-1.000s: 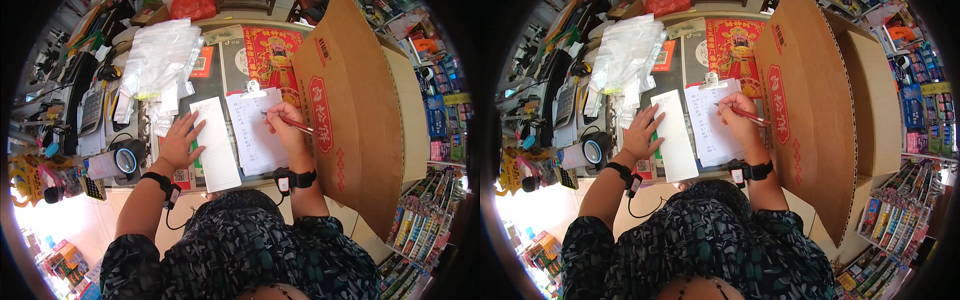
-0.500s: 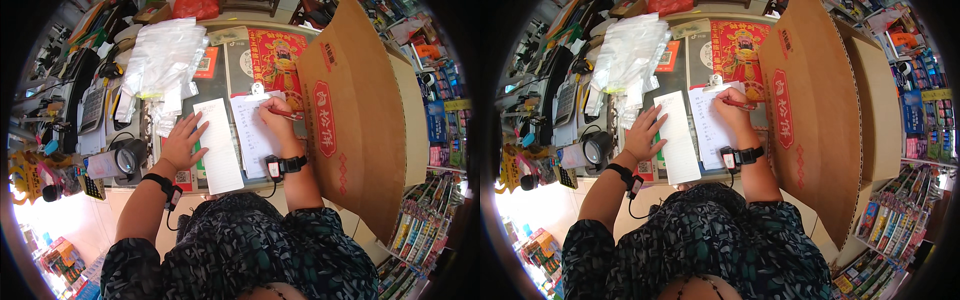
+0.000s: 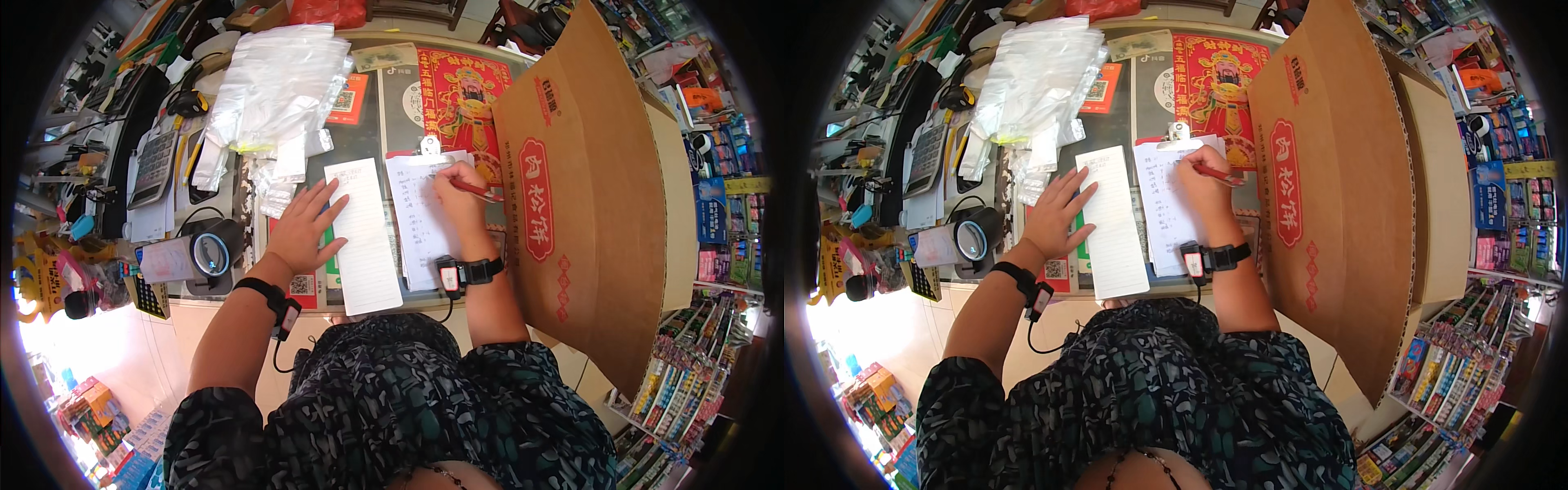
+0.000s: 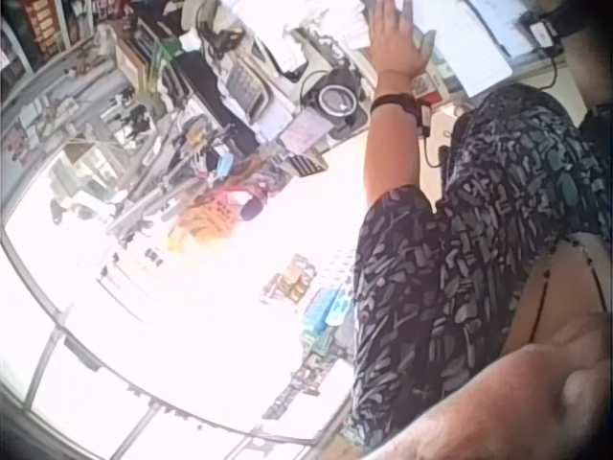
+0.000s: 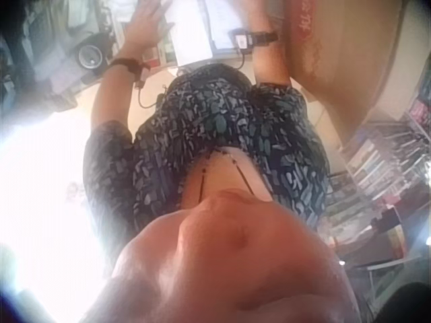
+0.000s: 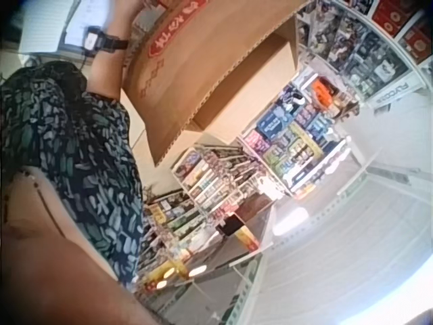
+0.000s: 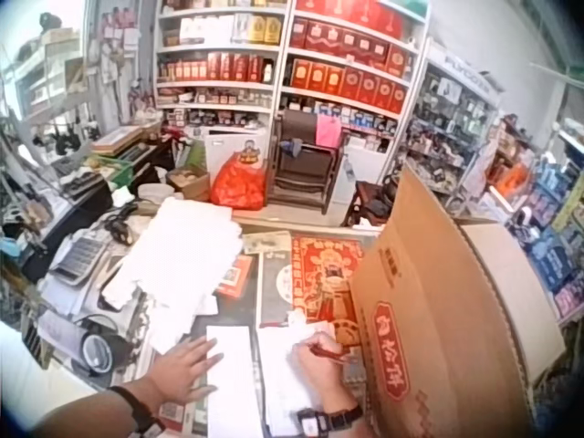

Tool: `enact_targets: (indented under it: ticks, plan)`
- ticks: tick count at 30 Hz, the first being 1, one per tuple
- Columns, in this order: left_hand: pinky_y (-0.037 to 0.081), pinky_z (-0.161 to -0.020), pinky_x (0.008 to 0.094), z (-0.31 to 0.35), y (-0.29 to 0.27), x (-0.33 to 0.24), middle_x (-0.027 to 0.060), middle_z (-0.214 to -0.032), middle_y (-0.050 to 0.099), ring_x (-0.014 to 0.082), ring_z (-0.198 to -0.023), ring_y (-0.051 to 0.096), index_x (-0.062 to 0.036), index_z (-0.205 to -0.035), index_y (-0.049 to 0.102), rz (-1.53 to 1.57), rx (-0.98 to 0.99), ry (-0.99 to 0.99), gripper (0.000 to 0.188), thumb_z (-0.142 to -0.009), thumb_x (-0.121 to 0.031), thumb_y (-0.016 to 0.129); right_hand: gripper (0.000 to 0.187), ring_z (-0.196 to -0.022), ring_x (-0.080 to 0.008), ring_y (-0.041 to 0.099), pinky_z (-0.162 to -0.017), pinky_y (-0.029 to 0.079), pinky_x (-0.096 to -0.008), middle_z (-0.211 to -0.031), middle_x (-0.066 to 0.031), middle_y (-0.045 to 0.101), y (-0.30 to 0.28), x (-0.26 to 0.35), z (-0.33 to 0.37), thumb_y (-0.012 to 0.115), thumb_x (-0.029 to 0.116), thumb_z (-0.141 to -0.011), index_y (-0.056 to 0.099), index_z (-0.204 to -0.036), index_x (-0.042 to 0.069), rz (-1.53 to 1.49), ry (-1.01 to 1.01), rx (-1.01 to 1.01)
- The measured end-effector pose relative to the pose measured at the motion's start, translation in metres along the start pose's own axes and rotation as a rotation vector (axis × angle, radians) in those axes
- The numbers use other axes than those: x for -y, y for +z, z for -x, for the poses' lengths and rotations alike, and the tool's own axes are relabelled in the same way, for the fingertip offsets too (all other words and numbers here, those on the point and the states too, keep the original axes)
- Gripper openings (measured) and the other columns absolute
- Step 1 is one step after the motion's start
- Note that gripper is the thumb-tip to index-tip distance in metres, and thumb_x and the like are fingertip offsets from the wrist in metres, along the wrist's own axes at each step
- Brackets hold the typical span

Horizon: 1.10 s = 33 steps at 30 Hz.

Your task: Sort and unpack boxes of snacks and bread, then update an inventory list on a clipboard.

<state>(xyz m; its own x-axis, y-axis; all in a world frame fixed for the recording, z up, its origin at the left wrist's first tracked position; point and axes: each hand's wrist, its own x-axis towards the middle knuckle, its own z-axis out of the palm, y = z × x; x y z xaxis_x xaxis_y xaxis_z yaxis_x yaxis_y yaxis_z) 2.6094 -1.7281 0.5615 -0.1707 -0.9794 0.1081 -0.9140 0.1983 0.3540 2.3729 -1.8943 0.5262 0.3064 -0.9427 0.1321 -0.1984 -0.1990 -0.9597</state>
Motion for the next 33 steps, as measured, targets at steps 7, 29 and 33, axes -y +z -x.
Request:
enact_targets:
  ticks: [7, 29, 33]
  plan:
    - [0.028, -0.107, 0.0451, 0.002, 0.0, -0.002, 0.0103, -0.145, 0.032, 0.0312, -0.131, 0.031, -0.0147, -0.134, 0.043, -0.033, 0.02, -0.021, 0.062, -0.079, -0.034, 0.062, 0.008, -0.048, -0.0067, 0.049, -0.044, 0.039, -0.0217, -0.062, -0.0032, 0.058, -0.01, 0.006, 0.0, 0.056, 0.003, -0.081, 0.054, -0.073, 0.004, -0.384, 0.257, -0.007]
    - [0.025, -0.108, 0.0493, 0.008, 0.009, 0.007, 0.0181, -0.142, 0.032, 0.0367, -0.129, 0.033, -0.009, -0.134, 0.04, -0.004, -0.063, 0.061, 0.064, -0.081, -0.037, 0.06, 0.03, -0.078, -0.0338, 0.06, -0.07, 0.045, -0.0394, -0.083, -0.02, 0.06, -0.074, 0.008, 0.028, 0.055, 0.024, -0.088, 0.055, -0.104, 0.0, 0.638, 0.216, 0.14]
    - [0.024, -0.108, 0.0488, 0.012, 0.007, 0.005, 0.0183, -0.144, 0.028, 0.0362, -0.131, 0.03, -0.0084, -0.136, 0.038, 0.0, -0.069, 0.049, 0.063, -0.083, -0.036, 0.058, 0.039, -0.084, -0.0255, 0.063, -0.075, 0.048, -0.0346, -0.09, -0.0154, 0.066, -0.063, 0.01, 0.022, 0.068, 0.023, -0.078, 0.057, -0.104, -0.004, 0.564, 0.207, 0.073]
